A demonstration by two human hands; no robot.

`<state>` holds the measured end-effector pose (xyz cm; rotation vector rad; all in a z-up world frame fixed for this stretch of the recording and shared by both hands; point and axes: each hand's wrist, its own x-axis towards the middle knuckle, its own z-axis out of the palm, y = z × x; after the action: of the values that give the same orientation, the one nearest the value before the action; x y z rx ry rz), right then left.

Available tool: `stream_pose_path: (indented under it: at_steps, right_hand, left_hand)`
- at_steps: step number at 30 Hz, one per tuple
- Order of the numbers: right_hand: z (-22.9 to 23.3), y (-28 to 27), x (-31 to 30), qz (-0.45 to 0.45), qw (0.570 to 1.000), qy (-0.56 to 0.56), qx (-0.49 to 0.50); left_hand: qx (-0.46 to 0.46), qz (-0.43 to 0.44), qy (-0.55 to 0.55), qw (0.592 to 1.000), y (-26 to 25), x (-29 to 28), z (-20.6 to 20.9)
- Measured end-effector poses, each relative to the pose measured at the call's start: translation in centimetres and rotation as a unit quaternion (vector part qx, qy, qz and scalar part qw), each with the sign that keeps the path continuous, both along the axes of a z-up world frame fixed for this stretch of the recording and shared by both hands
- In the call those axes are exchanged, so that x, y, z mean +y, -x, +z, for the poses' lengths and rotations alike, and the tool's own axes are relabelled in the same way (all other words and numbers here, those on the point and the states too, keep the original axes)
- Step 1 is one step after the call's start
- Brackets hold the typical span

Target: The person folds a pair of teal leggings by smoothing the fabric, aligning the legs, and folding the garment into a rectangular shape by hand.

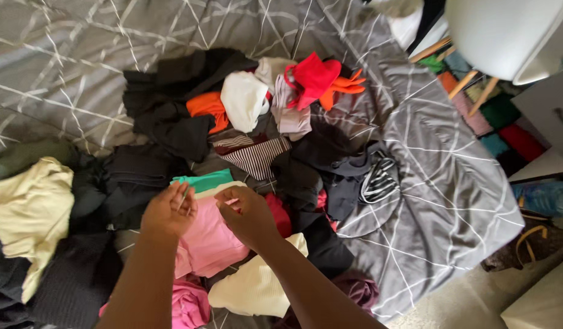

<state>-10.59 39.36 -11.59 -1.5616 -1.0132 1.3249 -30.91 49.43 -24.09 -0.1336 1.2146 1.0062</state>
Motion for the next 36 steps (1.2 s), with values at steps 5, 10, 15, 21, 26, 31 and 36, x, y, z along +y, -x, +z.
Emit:
stream_pose_path:
  at_steps: [5, 10, 15, 21, 26, 31, 36]
  right_hand:
    - [-2.9, 0.2, 2.8, 0.008, 0.999, -0.036, -0.010]
    - [-4.8, 0.5, 3.6, 0.033, 0.994, -0.079, -0.065]
    - [-5.9, 0.4, 3.2, 0.039, 0.997, -0.050, -0.032]
    - [-6.9, 0.6, 3.3, 0.037, 0.997, -0.061, -0.039]
    - [-5.7, 1.2, 2.3, 0.041, 0.999, 0.004, -0.011]
    - [-5.1, 1.3, 1.4, 0.060, 0.998, -0.007, -0.010]
    - [-5.6, 0.6, 0.8, 0.061, 0.996, -0.052, -0.030]
  left_hand:
    - [0.167, -0.049, 0.005, 0.985, -0.7, 3.6, -0.9]
    - [0.254, -0.166, -0.037, 0.952, -1.3, 4.0, -3.4]
    - [0.474, -0.290, -0.140, 0.820, -1.0, 3.3, -6.5]
    - [0.446, -0.319, -0.193, 0.814, 0.2, 2.8, -9.9]
    - [0.497, -0.346, -0.197, 0.771, 0.1, 1.8, -10.3]
    - [0.607, -0.325, -0.218, 0.691, -0.4, 1.6, -10.0]
    - [0.754, -0.341, -0.302, 0.474, -0.2, 3.1, -10.4]
